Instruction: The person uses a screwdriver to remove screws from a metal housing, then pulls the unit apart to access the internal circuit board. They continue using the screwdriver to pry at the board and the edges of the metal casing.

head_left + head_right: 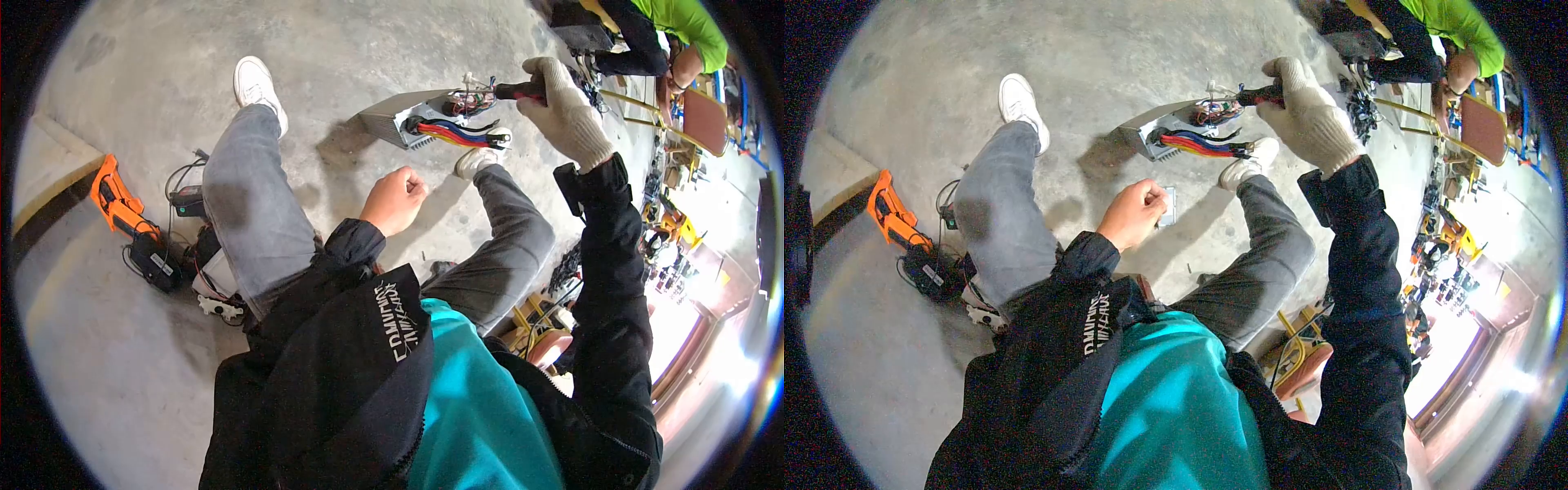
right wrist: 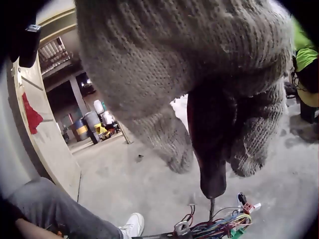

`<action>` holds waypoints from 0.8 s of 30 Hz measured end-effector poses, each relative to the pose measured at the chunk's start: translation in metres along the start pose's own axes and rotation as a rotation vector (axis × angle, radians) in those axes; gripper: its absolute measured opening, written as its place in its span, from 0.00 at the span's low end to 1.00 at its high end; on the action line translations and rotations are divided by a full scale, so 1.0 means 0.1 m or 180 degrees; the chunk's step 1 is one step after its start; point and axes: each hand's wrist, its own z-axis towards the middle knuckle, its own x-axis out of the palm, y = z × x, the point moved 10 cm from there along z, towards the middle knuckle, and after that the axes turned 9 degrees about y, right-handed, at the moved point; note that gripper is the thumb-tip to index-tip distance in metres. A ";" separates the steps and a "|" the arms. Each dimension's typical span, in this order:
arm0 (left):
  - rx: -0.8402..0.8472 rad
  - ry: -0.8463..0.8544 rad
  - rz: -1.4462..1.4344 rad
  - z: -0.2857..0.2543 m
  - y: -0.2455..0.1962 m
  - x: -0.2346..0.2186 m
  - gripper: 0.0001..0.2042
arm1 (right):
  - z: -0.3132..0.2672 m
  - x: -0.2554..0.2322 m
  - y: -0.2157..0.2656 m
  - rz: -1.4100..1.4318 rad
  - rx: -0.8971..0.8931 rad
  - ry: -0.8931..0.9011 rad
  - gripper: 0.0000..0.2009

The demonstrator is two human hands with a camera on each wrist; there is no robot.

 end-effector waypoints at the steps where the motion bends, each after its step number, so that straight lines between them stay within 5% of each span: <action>1: 0.0014 -0.0023 -0.0046 0.00 0.00 0.00 0.10 | -0.01 0.00 0.03 0.0031 -0.0008 -0.0043 0.26; 6: 0.0003 0.0036 0.0014 -0.01 -0.05 0.01 0.09 | -0.04 0.01 -0.02 0.0223 0.0748 -0.0103 0.23; 10: 0.0105 -0.0060 0.0092 -0.03 -0.07 -0.02 0.09 | -0.06 -0.03 0.07 -0.0402 -0.0149 -0.0305 0.24; 14: 0.0002 -0.0032 -0.0024 -0.03 -0.04 -0.03 0.10 | -0.01 -0.03 0.19 -0.0004 0.0057 -0.0117 0.25; 16: 0.0032 0.0028 -0.0186 0.00 0.01 0.01 0.11 | -0.02 0.01 0.00 0.0153 0.1352 0.0192 0.25; 20: 0.0017 0.0019 -0.0169 -0.03 -0.03 -0.02 0.11 | -0.03 0.06 -0.08 0.0138 0.0699 0.0087 0.25; 22: 0.0093 -0.0029 -0.0151 -0.05 -0.07 -0.04 0.12 | -0.01 0.03 0.00 -0.0214 -0.0069 -0.0228 0.26; 24: 0.0129 -0.0044 -0.0105 -0.07 -0.10 -0.06 0.11 | 0.00 0.02 0.03 -0.0001 0.0392 -0.0098 0.27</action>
